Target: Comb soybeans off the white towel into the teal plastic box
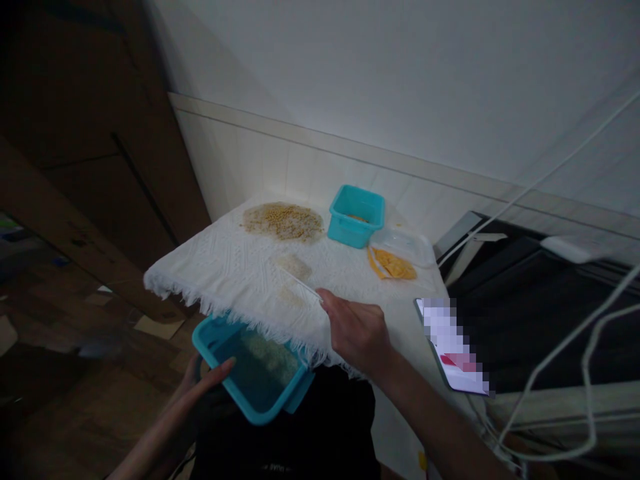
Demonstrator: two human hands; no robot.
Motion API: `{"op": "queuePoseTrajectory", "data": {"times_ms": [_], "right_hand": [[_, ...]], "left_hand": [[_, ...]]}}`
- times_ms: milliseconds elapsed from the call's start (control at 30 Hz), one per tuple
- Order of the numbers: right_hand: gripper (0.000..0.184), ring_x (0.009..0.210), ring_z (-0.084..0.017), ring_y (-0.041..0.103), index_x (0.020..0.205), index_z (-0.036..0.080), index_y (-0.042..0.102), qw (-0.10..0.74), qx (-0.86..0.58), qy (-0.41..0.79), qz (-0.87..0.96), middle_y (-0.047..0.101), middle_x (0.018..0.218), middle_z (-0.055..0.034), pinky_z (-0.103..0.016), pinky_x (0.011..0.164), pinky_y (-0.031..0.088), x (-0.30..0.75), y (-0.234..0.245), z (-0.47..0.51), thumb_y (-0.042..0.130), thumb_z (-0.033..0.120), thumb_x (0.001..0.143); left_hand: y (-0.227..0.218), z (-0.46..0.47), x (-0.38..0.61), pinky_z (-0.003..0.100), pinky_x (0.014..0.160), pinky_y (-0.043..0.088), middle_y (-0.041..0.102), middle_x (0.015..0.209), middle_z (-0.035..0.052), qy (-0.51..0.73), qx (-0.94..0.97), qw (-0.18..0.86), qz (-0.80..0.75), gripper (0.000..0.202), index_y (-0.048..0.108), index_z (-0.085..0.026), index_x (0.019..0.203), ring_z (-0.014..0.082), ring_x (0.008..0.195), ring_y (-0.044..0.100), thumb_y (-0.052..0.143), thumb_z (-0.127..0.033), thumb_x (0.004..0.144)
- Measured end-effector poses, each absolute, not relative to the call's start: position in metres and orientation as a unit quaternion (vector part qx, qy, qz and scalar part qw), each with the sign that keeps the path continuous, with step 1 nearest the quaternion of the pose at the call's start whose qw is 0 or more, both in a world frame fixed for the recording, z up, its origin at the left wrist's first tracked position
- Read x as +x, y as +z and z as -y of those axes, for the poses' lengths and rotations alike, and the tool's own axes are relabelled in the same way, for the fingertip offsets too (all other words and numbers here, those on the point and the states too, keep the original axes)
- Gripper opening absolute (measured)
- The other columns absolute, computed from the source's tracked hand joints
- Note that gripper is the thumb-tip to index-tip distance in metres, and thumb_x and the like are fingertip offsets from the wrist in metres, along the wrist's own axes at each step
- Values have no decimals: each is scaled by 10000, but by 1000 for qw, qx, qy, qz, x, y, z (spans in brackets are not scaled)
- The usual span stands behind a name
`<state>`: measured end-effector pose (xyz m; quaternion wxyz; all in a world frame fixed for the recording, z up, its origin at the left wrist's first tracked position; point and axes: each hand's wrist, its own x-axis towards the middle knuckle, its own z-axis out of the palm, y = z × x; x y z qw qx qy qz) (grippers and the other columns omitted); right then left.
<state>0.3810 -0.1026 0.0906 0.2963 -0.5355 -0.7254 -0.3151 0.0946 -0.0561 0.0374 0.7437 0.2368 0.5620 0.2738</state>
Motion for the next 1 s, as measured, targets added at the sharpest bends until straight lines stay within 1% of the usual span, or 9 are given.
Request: {"op": "queuePoseTrajectory", "data": {"times_ms": [133, 200, 300, 367, 533, 633, 700, 867, 1000], "right_hand": [[255, 602, -106, 720, 1137, 182, 771, 307, -533, -292, 732, 829, 865, -26, -187, 624, 570, 378, 87, 85, 561, 141, 999], [291, 654, -109, 742, 1173, 164, 749, 322, -504, -284, 749, 832, 906, -36, -188, 653, 583, 375, 85, 81, 539, 101, 983], [426, 777, -130, 775, 1298, 138, 674, 348, -453, -272, 774, 830, 1007, -57, -221, 721, 620, 367, 82, 80, 502, 21, 926], [479, 804, -132, 779, 1334, 138, 640, 355, -442, -264, 780, 828, 1024, -52, -226, 731, 631, 360, 81, 81, 496, -10, 901], [474, 837, -129, 784, 1337, 139, 648, 362, -444, -260, 777, 829, 1017, -50, -207, 769, 631, 350, 88, 89, 517, -29, 913], [440, 752, -127, 775, 1332, 195, 686, 338, -490, -287, 750, 834, 992, -27, -202, 720, 621, 356, 99, 98, 555, 24, 948], [372, 664, -123, 755, 1282, 221, 723, 312, -523, -314, 728, 838, 955, -13, -203, 684, 608, 364, 106, 106, 591, 77, 966], [230, 561, -123, 716, 1129, 194, 770, 286, -533, -369, 705, 838, 885, -24, -215, 608, 565, 383, 108, 117, 618, 121, 972], [216, 556, -123, 710, 1113, 172, 781, 296, -540, -345, 709, 835, 876, -43, -214, 589, 548, 387, 98, 108, 607, 153, 988]], "left_hand": [[38, 55, 94, 571, 919, 625, 568, 1515, 193, 274, 239, 739, -568, 1204, 235, -405, 1586, 418, 1178, 721, 971, -403, 633], [38, 55, 94, 560, 902, 634, 588, 1484, 195, 274, 241, 737, -569, 1177, 246, -391, 1578, 414, 1156, 732, 965, -396, 646], [38, 56, 95, 565, 899, 631, 603, 1457, 199, 283, 247, 732, -568, 1143, 251, -378, 1572, 410, 1137, 740, 951, -404, 669], [39, 56, 95, 567, 909, 624, 602, 1458, 200, 289, 248, 731, -567, 1127, 266, -379, 1566, 403, 1125, 747, 950, -410, 670], [39, 55, 94, 573, 929, 613, 620, 1437, 202, 278, 242, 742, -560, 1133, 284, -372, 1554, 408, 1102, 754, 959, -430, 646], [36, 54, 91, 582, 923, 616, 605, 1458, 191, 281, 241, 742, -559, 1181, 238, -401, 1574, 421, 1120, 744, 963, -419, 643], [35, 54, 90, 575, 922, 619, 606, 1460, 180, 283, 240, 742, -558, 1166, 248, -413, 1570, 421, 1148, 734, 961, -416, 648], [36, 53, 89, 567, 905, 628, 590, 1472, 185, 290, 244, 738, -558, 1179, 246, -402, 1573, 434, 1152, 728, 963, -435, 638], [36, 53, 88, 578, 902, 625, 595, 1464, 201, 289, 251, 739, -555, 1189, 228, -390, 1585, 443, 1144, 729, 955, -455, 646]]}}
